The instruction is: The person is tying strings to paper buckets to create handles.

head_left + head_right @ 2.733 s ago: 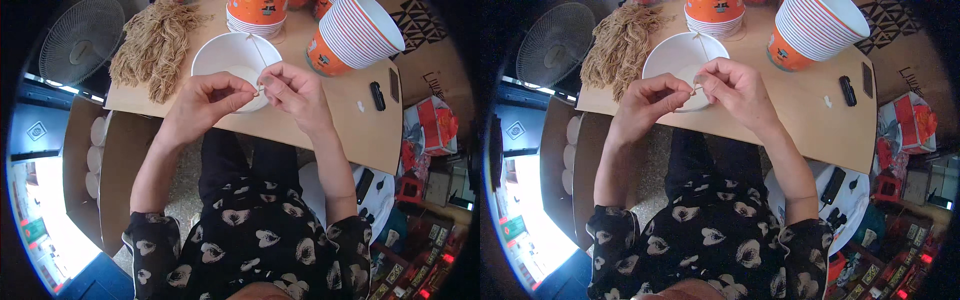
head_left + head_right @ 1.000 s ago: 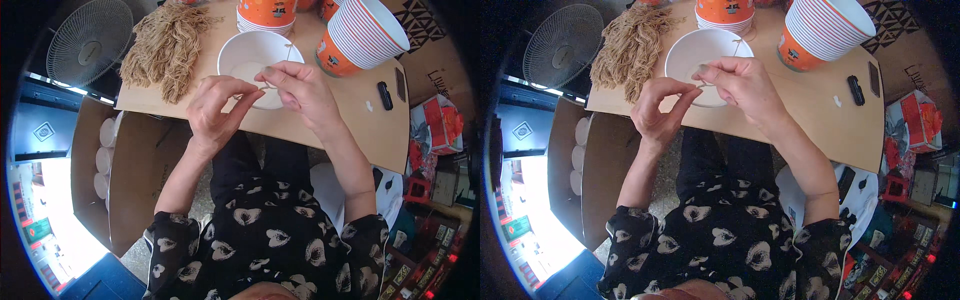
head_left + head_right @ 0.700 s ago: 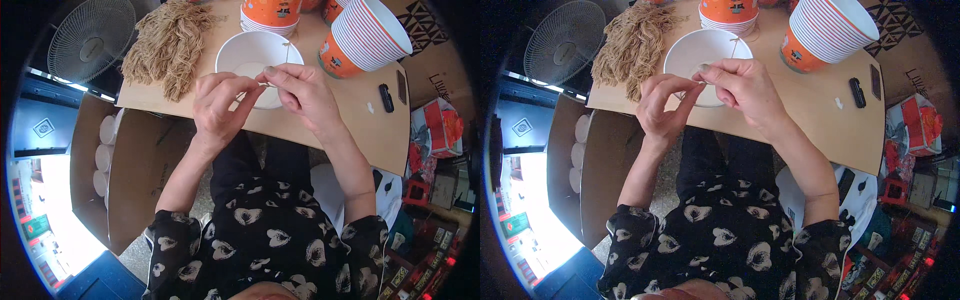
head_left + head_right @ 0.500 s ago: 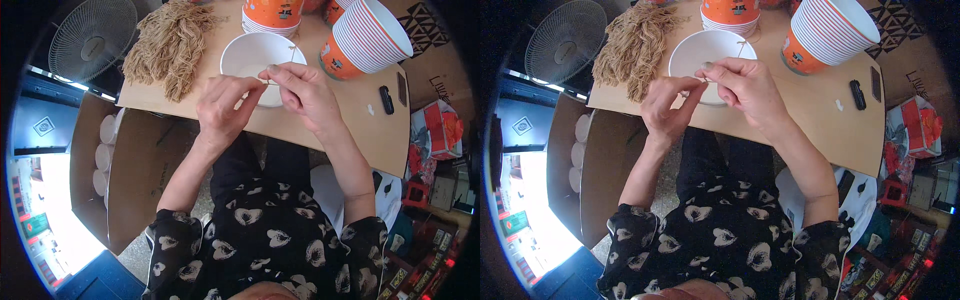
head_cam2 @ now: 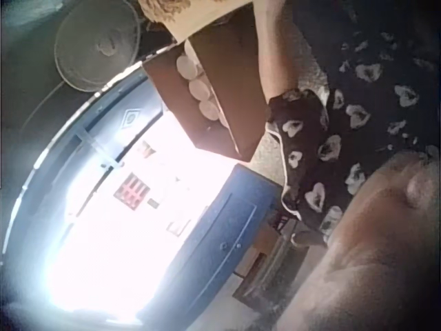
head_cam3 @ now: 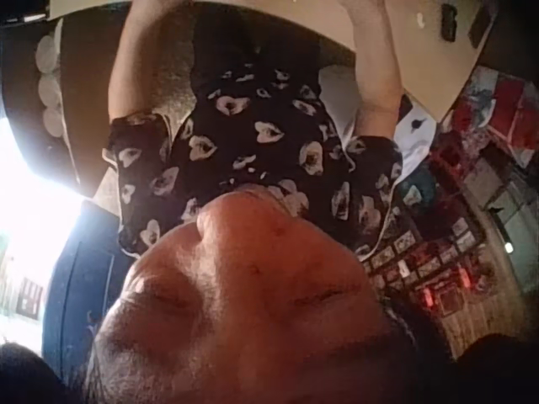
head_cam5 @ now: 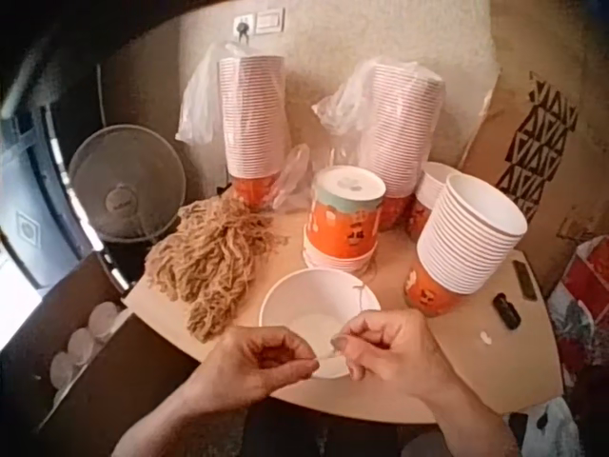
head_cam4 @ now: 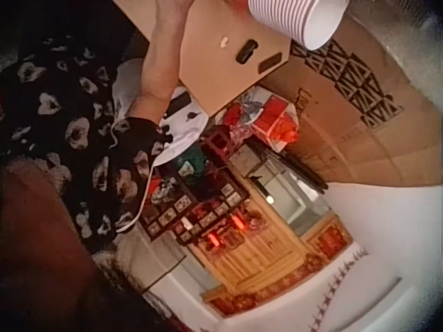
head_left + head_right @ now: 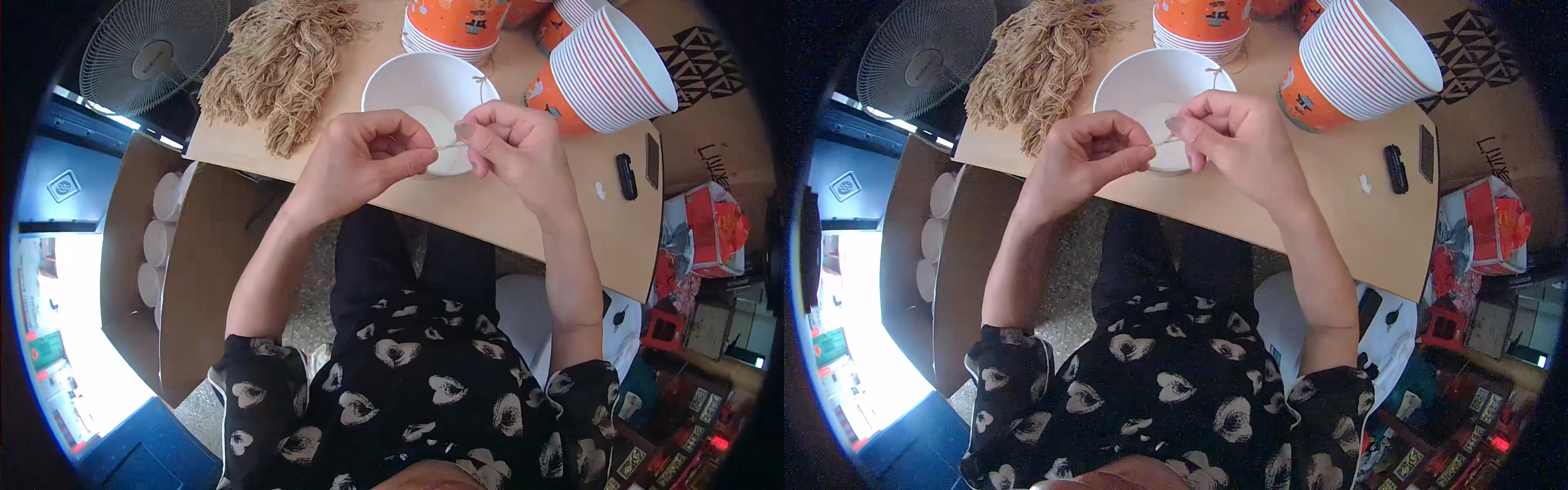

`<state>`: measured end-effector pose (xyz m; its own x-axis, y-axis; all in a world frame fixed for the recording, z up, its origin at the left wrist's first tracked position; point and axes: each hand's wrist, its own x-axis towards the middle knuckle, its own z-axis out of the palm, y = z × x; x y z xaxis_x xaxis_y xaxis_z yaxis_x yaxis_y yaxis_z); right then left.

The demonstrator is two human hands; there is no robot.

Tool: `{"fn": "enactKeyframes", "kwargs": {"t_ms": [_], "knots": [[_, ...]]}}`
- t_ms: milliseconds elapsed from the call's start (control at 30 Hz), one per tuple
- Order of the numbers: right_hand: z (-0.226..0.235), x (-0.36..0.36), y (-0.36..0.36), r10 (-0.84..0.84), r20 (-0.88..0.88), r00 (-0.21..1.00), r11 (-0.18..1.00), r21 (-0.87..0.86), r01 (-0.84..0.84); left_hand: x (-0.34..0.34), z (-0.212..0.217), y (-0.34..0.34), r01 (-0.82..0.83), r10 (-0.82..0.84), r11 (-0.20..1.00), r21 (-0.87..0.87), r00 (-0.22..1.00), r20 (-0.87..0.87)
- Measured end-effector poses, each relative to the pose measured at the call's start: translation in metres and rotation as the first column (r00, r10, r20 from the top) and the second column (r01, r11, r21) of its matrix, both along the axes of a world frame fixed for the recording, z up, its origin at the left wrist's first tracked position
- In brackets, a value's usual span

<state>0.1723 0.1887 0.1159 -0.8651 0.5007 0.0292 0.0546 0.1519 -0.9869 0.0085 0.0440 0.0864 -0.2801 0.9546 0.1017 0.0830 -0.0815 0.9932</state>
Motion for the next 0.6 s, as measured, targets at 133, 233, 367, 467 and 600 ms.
{"fn": "enactKeyframes", "kwargs": {"t_ms": [133,233,367,467,600], "knots": [[0.006,0.004,0.01,0.154,0.098,0.983,0.974,-0.185,-0.134,-0.006,0.005,-0.004,0.176,-0.169,0.983,-0.046,0.977,0.127],[0.002,0.002,0.011,0.165,0.015,0.986,0.949,-0.276,-0.155,-0.005,0.009,-0.005,0.186,-0.168,0.979,-0.079,0.967,0.193],[0.005,0.002,0.011,0.175,0.041,0.984,0.922,-0.358,-0.149,-0.004,0.002,-0.002,0.189,-0.18,0.981,-0.041,0.971,0.16],[0.002,0.003,0.013,0.193,0.037,0.98,0.911,-0.377,-0.165,0.0,0.005,-0.001,0.093,-0.086,0.993,-0.078,0.992,0.09],[0.006,0.001,0.012,0.239,0.105,0.965,0.914,-0.359,-0.187,0.0,-0.002,-0.002,0.034,-0.033,0.999,-0.015,0.998,0.052]]}}
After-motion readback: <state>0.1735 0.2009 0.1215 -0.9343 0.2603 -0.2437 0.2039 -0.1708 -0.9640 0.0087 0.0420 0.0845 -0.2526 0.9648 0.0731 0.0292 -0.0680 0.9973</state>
